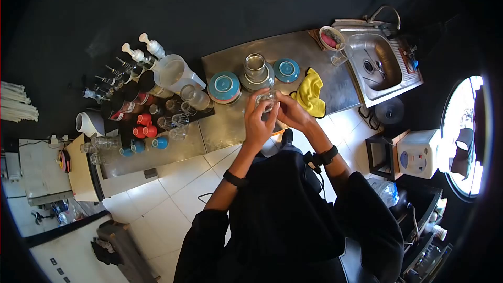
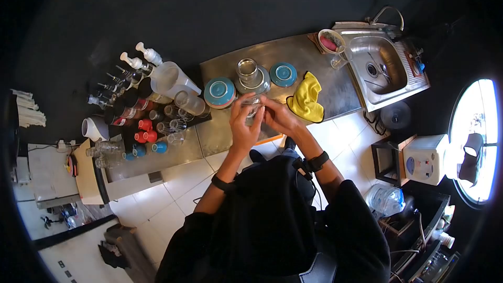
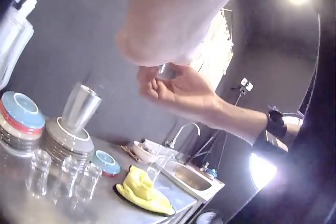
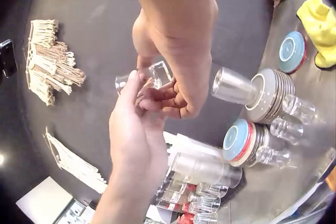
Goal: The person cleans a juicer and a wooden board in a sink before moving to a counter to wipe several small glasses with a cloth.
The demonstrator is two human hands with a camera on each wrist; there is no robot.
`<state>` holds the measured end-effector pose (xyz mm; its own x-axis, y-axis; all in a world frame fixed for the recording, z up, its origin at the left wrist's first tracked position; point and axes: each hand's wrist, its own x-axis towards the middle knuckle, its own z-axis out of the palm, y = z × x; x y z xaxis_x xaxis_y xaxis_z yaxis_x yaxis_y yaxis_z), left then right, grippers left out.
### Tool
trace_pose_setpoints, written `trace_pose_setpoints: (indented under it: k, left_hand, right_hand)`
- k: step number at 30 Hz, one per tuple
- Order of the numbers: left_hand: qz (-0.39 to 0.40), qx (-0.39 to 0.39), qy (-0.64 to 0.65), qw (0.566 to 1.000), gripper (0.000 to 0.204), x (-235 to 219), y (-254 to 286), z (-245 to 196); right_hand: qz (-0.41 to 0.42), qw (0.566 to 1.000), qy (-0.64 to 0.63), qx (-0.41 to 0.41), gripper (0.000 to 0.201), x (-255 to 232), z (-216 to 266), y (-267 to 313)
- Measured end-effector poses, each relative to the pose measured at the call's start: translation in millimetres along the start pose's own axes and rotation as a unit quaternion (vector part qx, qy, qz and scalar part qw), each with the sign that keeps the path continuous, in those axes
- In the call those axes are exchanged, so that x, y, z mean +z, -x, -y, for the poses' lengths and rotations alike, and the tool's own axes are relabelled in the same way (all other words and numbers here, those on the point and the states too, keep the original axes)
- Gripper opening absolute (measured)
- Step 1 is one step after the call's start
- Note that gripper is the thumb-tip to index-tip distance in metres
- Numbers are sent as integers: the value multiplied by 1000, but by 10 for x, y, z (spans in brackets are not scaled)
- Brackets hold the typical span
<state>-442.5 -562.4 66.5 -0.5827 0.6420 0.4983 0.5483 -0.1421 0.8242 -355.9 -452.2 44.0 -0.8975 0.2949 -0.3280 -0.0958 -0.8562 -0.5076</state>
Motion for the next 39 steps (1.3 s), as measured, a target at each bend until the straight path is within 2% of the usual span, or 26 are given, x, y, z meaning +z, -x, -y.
trace_pose_setpoints:
  k: [1, 3, 5, 7, 9, 13, 14, 15, 16, 17, 18, 19, 20, 21, 23, 25, 27, 28, 30, 32, 33, 34, 35, 36, 37, 39]
  left_hand:
    - [28, 2, -40, 999, 21, -61, -57, -52]
    - [41, -28, -34, 998, 19, -101, -135, -114]
    - [79, 14, -98, 992, 22, -137, -177, -171]
    - [87, 5, -61, 994, 21, -66, -193, -165]
    - [53, -23, 11, 998, 11, 44, -234, -191]
    - [8, -34, 91, 995, 19, 332, -190, -30]
    - [-53, -70, 212, 973, 28, 443, -169, -26]
    - [-113, -106, 329, 932, 38, 546, -156, -14]
    - [-100, -104, 273, 951, 51, 574, -145, 40]
    - [-100, -109, 272, 951, 51, 610, -130, 83]
    - [-138, -167, 327, 920, 42, 639, -137, 98]
    - [-178, -223, 377, 881, 36, 645, -132, 111]
    - [-165, -262, 425, 851, 45, 626, -127, 104]
    - [-172, -264, 419, 852, 45, 641, -137, 101]
    - [-157, -301, 519, 785, 51, 677, -129, 80]
    - [-151, -311, 515, 784, 56, 754, -86, 98]
    - [-130, -367, 496, 776, 55, 805, -5, 148]
    - [-116, -381, 449, 800, 54, 844, -1, 124]
    - [-112, -387, 425, 811, 52, 916, 24, 142]
    - [-103, -402, 398, 818, 52, 976, 39, 165]
    - [-105, -400, 399, 818, 52, 1009, 0, 148]
    - [-110, -405, 386, 822, 51, 1034, -40, 117]
    - [-114, -410, 372, 825, 51, 1057, -63, 99]
    - [-116, -410, 372, 825, 51, 1084, -71, 120]
    - [-140, -420, 383, 811, 48, 1118, -82, 154]
    - [-164, -427, 394, 797, 46, 1196, -136, 182]
  right_hand:
    - [-3, 1000, -3, -1, 29, 36, 49, 52]
    - [18, 991, 132, -22, 27, 73, 166, 117]
    - [32, 984, 172, -35, 29, 91, 261, 194]
    - [59, 973, 218, -42, 30, 89, 353, 214]
    - [51, 975, 211, -49, 32, -1, 386, 182]
    - [80, 984, 160, -10, 37, -178, 489, 101]
    - [106, 978, 179, 0, 39, -223, 524, 88]
    - [132, 971, 197, 10, 41, -272, 578, 88]
    - [166, 959, 229, 22, 40, -427, 642, 34]
    - [164, 960, 225, 25, 40, -603, 708, -3]
    - [68, 952, 296, -17, 40, -799, 777, -38]
    - [-27, 930, 363, -57, 41, -1029, 812, -81]
    - [-126, 842, 510, -121, 45, -1406, 801, -155]
    - [-216, 719, 636, -182, 49, -1824, 758, -237]
    - [-411, 593, 678, -142, 59, -2404, 633, -311]
    - [-432, 587, 671, -135, 60, -2527, 661, -412]
    - [-457, 581, 662, -123, 60, -2617, 643, -404]
    - [-441, 588, 671, -104, 57, -2636, 678, -429]
    - [-422, 593, 680, -92, 54, -2712, 766, -512]
    - [-365, 565, 729, -131, 45, -2913, 772, -544]
    - [-363, 563, 730, -133, 45, -2953, 862, -541]
    - [-381, 699, 591, -127, 39, -2994, 948, -533]
    - [-384, 809, 429, -116, 34, -3026, 1001, -522]
    - [-342, 893, 274, -104, 24, -2797, 1165, -386]
    - [-341, 893, 274, -105, 24, -2549, 1319, -234]
    - [-245, 956, 118, -108, 22, -2071, 1605, 50]
